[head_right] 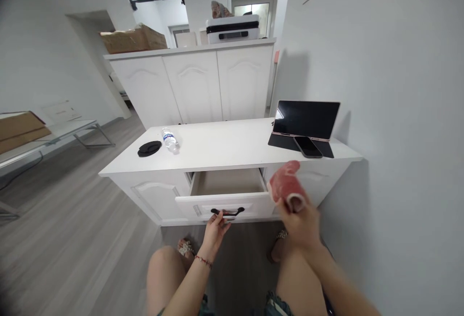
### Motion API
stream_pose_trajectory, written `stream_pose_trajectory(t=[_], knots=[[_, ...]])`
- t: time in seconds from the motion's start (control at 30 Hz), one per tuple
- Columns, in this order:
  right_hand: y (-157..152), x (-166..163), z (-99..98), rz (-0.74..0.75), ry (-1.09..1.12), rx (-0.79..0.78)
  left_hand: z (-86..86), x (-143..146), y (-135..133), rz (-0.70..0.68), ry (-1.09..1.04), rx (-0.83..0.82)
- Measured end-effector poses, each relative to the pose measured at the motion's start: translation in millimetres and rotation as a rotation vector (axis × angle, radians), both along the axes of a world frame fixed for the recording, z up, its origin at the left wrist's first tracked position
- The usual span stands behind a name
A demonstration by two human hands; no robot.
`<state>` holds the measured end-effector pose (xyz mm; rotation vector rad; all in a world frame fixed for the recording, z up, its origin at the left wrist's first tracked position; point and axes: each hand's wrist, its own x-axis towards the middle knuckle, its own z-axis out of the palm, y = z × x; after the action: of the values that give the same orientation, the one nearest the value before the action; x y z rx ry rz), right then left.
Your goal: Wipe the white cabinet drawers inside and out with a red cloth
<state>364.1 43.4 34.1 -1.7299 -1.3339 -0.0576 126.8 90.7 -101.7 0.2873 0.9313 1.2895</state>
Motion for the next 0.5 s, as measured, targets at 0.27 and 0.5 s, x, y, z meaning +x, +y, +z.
stream_pose_trajectory(t=[0.27,0.5], knots=[[34.9,-80.3,-121.0,0.365,-0.233,0.113,-3.7,4.6,-0.8,0.034,-0.030,0.029],[50.4,-127.3,-125.2,0.609,-0.435,-0.048,-6.8,9.9,-4.9,0.068,-0.111,0.101]])
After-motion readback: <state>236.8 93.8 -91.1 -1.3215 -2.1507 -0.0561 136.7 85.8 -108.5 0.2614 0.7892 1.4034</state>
